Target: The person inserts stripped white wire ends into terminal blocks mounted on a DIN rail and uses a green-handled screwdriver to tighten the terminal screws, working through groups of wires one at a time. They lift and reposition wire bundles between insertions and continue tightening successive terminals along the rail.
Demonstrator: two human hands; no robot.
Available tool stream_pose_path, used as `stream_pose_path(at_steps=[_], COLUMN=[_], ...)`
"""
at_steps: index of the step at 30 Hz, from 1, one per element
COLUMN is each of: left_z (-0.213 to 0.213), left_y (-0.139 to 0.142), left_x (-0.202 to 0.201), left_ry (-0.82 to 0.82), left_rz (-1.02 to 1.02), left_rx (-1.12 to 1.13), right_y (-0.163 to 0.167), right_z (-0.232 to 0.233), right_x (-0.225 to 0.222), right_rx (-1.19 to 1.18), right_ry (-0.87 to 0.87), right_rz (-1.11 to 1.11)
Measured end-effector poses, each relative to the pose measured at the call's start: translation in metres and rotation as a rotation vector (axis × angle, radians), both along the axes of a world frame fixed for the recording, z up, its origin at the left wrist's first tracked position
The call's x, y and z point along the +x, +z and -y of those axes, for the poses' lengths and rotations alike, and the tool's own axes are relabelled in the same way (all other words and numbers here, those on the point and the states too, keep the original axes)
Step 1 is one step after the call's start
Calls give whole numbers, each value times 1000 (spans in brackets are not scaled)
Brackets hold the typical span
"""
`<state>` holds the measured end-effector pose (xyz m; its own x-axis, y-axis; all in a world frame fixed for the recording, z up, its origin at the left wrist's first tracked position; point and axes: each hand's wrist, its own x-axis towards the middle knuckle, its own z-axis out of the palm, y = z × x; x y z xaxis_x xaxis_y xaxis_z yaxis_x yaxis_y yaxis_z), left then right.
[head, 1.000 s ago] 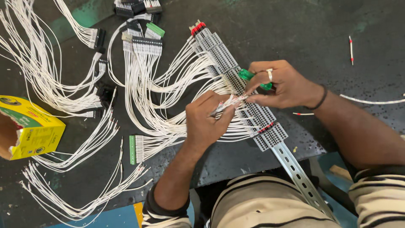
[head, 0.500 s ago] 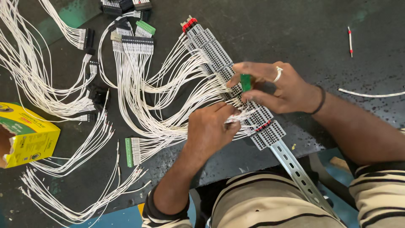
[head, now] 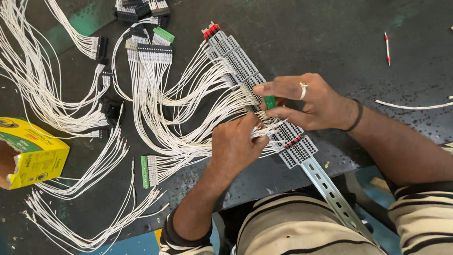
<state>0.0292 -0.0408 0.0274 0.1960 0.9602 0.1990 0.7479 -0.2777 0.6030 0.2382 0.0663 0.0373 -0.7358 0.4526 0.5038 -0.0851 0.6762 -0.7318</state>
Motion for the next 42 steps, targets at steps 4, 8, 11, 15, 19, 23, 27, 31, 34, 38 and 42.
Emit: stream_pose_path(at_steps=[4,8,11,15,19,23,27,31,34,38,42], left_z=[-1,-2,-2,-3,-7,-9,-3,0,-4,-12,-10], left_y=[-1,-1,-1,-1,-2,0,11,22,22,15,12], left_x=[0,-6,-8,-3,-1,-6,-16,-24,-23,-21,-26], left_ry=[-56,-106,-103,-111,-107,-137,-118,52,-8,-22,-175], left_rz=[31,71,96,87,-2,-11,144,434,440,440,574], left_rx=[23,50,3,20,-19,-8,129,-113,-271,-295,-196], right_y=[4,7,-5,-32,-33,5,24,-6,-27,-24,-8], right_z=[-2,9,31,34,24,28,12,-23,-29,-23,-22], right_x=[-2,-2,0,6,8,13,9,-6,-1,3,-3], right_rx=[-18,-19,230,56,-9,50,-178,-192,15,-75,-96], right_ry=[-10,-20,-14,-277,-94,-96,-517,-471,-89,19,39], right_rz=[3,-2,86,1,-56,-49,-228,-264,3,171,162])
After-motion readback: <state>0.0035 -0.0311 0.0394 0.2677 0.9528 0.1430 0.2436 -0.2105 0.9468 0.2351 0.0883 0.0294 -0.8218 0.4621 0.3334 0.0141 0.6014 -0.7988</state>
